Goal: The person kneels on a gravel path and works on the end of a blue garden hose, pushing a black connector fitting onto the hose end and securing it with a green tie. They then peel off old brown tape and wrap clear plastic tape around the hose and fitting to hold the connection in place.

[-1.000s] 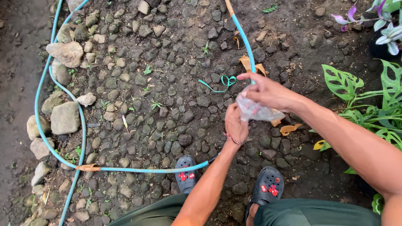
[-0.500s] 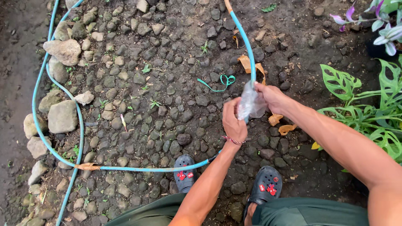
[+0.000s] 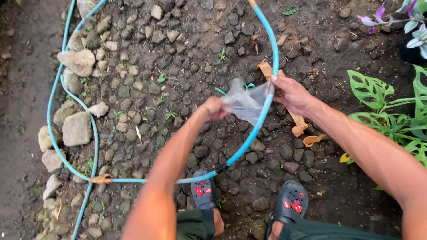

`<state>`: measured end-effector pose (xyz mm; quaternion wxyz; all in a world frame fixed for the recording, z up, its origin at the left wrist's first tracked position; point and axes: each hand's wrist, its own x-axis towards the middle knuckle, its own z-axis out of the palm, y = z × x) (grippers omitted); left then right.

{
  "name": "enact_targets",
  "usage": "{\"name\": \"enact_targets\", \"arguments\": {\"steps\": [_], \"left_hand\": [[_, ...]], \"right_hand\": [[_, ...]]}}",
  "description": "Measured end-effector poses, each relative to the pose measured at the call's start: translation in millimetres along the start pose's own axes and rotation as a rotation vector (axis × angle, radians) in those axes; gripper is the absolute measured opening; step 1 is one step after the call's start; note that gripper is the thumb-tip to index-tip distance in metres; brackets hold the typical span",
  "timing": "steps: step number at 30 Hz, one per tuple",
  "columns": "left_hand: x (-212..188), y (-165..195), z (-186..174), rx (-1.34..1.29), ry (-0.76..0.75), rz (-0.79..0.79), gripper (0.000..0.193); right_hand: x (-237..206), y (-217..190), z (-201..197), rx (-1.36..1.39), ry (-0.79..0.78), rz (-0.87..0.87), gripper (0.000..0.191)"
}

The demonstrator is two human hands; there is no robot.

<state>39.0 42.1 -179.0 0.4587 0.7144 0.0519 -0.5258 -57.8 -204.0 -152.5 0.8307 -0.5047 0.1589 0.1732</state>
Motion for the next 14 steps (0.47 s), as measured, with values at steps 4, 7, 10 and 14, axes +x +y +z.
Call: {"name": "enact_targets", "arguments": {"steps": [4,7,10,14], "left_hand": [[-35.9,-11.5,-61.5,0.551,-0.137,-0.494,0.095],[-59.8,10.8,-80.2,0.751,0.121,-0.343,0.1],[-78.2,31.1,-62.1,0.966,0.606,0.425,0.084],[-114.9,20.7,20.6,0.868,0.395,0.811,0.07]], "right_hand": [[5.4,13.3,6.4,-0.05,0.067,-0.193,0.032],[9.4,24.6,11.0,0.118,0.02,-0.338,0.041],[17.2,42.0,15.4,0.236,-0.066,-0.447,0.036],[33.1,95.8,23.6,0.172,0.071,-0.505,0.051]]}}
